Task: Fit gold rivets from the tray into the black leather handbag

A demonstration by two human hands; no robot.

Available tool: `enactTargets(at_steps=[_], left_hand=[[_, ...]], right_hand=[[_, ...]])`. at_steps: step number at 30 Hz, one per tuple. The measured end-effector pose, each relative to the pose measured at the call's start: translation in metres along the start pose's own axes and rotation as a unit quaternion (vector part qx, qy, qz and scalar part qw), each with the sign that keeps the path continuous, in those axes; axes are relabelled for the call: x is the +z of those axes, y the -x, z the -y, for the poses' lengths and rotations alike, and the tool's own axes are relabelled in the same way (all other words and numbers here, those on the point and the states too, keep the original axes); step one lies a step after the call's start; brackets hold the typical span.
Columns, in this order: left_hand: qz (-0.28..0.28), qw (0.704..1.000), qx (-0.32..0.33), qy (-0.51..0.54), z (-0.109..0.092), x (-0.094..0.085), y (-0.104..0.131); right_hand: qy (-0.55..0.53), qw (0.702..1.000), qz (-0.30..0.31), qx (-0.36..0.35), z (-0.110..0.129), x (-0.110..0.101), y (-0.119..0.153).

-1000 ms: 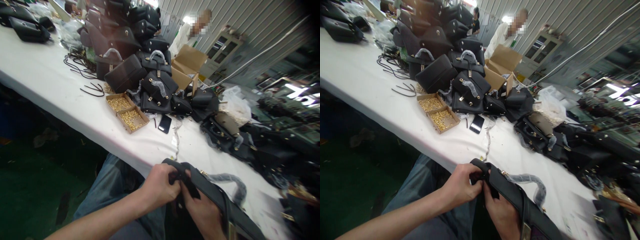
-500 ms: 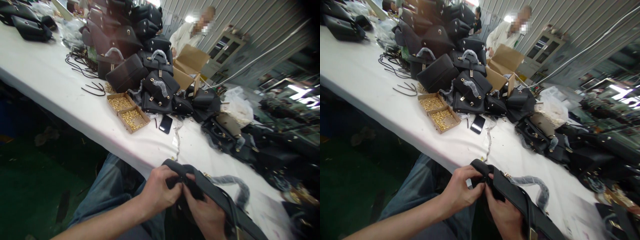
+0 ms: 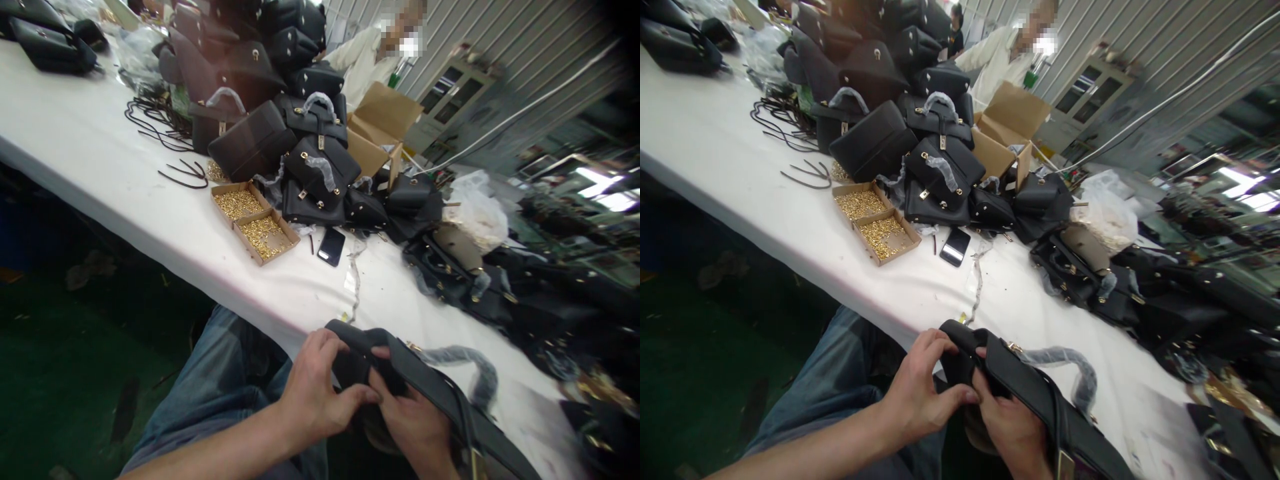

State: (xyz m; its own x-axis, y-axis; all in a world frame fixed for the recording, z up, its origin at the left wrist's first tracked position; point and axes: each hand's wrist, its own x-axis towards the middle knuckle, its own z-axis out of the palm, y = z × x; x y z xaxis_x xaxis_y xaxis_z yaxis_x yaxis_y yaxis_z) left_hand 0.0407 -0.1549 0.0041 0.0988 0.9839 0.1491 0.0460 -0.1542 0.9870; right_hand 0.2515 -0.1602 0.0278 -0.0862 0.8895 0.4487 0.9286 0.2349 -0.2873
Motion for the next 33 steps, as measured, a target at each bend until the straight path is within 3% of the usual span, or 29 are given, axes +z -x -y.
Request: enactTargets(at_steps=[8,15,21,25,33], left_hand=[[0.007,0.996,0.054,-0.066,-0.012,-0.001,-0.003],[0.046,0.993,0.077,-0.075,-0.011,-0.007,-0.008],[0.08,0.994,0.068,-0.041,0.006,-0.019,-0.004],[0.098,0.993,0.065,-0.027,0.015,-0.019,-0.001],[0.102,0.99,0.08,-0.056,0.009,-0.024,-0.015]], right_hand=[[0.006,0.998,0.035,-0.058,-0.008,-0.001,-0.003],[-0.015,0.997,0.061,-0.036,-0.024,-0.01,0.001],[-0.016,0.999,0.026,0.018,-0.009,-0.011,-0.007],[-0.01,1.0,0.023,0.003,-0.003,-0.011,-0.009],[-0.019,0.999,0.023,0.025,-0.013,-0.008,-0.002]])
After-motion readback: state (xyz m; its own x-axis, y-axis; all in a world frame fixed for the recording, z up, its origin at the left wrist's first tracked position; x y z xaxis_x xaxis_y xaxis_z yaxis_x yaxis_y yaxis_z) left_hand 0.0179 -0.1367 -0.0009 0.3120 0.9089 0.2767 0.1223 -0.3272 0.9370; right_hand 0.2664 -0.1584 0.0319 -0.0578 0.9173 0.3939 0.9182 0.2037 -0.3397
